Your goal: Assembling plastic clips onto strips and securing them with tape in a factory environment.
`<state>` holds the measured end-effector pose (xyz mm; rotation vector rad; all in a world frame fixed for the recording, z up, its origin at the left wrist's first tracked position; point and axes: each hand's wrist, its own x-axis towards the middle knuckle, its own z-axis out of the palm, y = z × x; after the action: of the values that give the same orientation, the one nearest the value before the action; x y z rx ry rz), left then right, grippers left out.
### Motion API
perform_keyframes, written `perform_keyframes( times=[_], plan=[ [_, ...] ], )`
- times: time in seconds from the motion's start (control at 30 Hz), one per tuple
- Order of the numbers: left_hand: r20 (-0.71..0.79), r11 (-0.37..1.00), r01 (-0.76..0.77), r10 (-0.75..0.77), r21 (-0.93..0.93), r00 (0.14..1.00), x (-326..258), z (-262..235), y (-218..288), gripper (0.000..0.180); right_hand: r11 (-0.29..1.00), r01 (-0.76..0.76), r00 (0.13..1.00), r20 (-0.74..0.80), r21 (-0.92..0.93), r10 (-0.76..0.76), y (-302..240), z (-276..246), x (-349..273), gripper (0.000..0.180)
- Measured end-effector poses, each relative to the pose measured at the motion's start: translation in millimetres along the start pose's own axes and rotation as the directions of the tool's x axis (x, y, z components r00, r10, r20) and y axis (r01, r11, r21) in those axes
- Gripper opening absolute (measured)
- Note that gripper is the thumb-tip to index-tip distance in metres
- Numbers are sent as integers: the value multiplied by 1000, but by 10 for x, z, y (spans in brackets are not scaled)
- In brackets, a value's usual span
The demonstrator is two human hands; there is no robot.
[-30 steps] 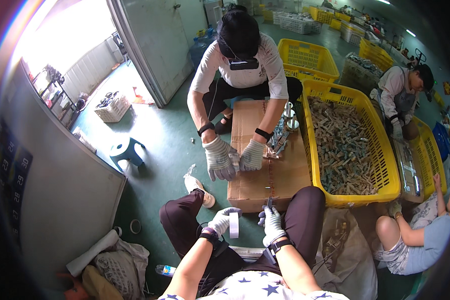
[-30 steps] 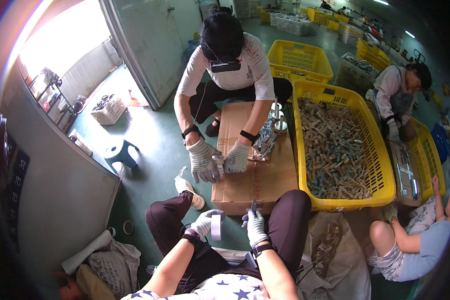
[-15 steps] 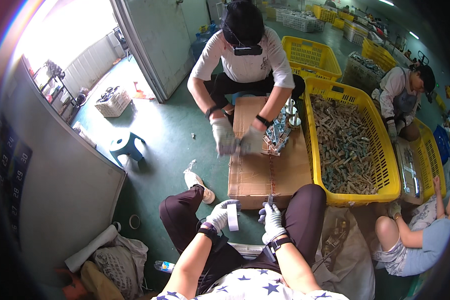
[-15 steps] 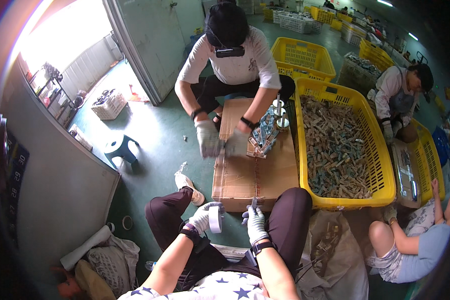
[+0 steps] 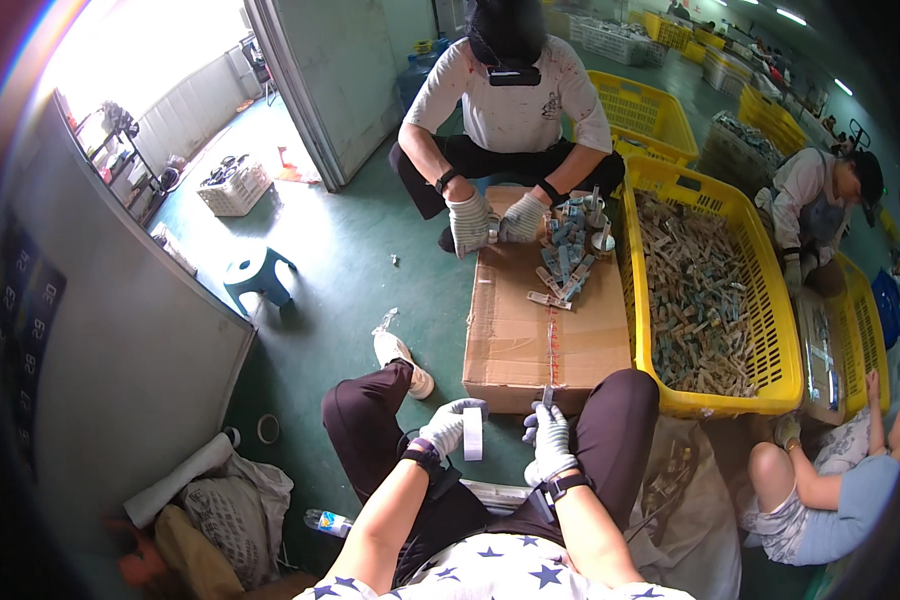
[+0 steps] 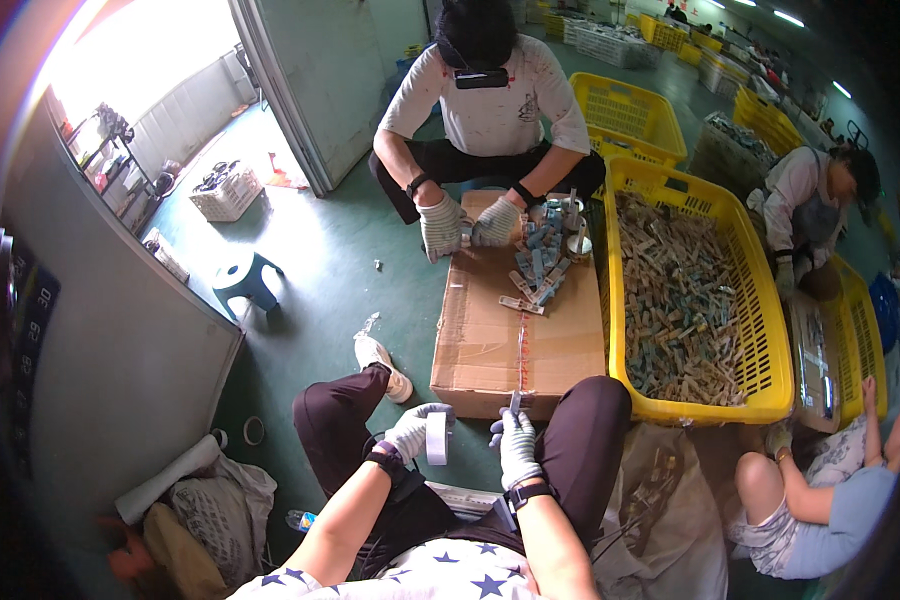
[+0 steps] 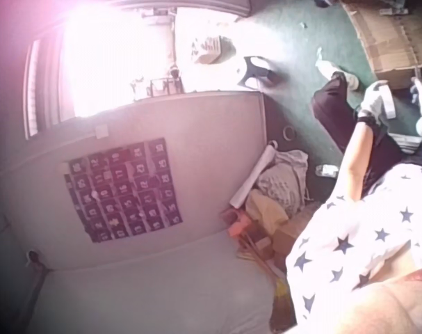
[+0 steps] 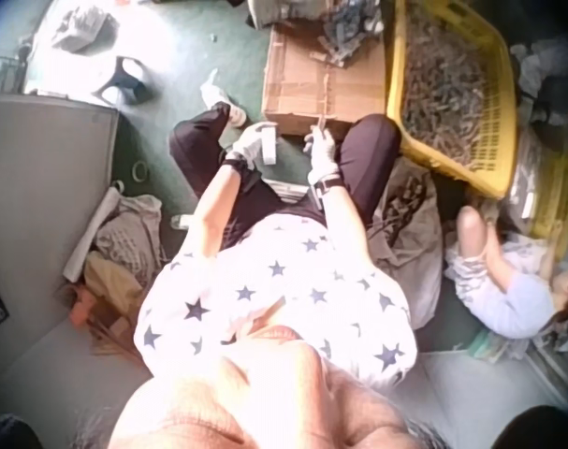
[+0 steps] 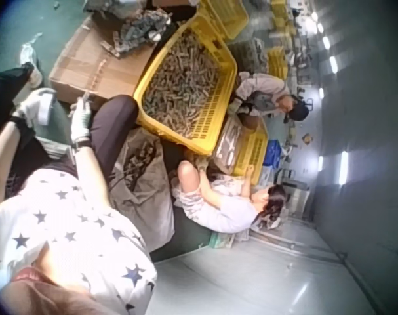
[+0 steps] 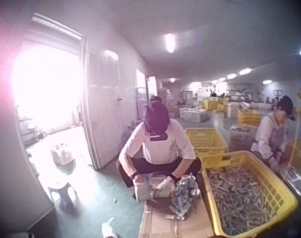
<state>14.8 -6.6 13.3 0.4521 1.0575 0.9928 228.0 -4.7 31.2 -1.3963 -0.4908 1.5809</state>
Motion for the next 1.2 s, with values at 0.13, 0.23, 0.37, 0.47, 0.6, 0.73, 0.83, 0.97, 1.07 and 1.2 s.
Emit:
perform_keyframes(
  times=[0.13,0.23,0.37,0.47,0.6,0.73,0.83,0.97,1.07,1.2],
  plan=[
    [0,1000,-7,7,4,1000,25,-11,-20,26,996,24,1000,14,-89,-23,-87,27,-81,19],
    [9,998,-45,45,48,999,45,-50,-66,26,987,55,998,31,-150,-51,-195,105,-220,18],
    [-3,998,-48,48,26,999,10,-23,-46,26,954,127,987,133,-270,-94,-257,190,-288,26],
    [-6,999,-26,26,34,1000,-8,-13,-14,27,927,203,967,211,-315,-140,-305,267,-296,30],
    [-42,994,-19,24,104,999,-7,15,-15,26,706,578,811,383,-409,-442,-475,341,-160,14],
    [-42,997,-18,21,77,999,-37,11,1,25,802,394,880,435,-450,-188,-793,476,-85,22],
    [-31,995,-19,22,101,999,-26,41,6,24,546,599,780,582,-586,-230,-820,418,69,29],
    [-45,993,-17,22,117,999,-48,1,-10,23,290,714,696,691,-637,-197,-918,555,63,32],
    [-42,994,-15,20,112,999,-30,-4,8,23,165,686,725,684,-709,-78,-969,652,66,38],
    [-34,991,-16,21,132,999,-101,36,73,22,-225,627,775,626,-746,84,-1051,836,11,46]
  ],
)
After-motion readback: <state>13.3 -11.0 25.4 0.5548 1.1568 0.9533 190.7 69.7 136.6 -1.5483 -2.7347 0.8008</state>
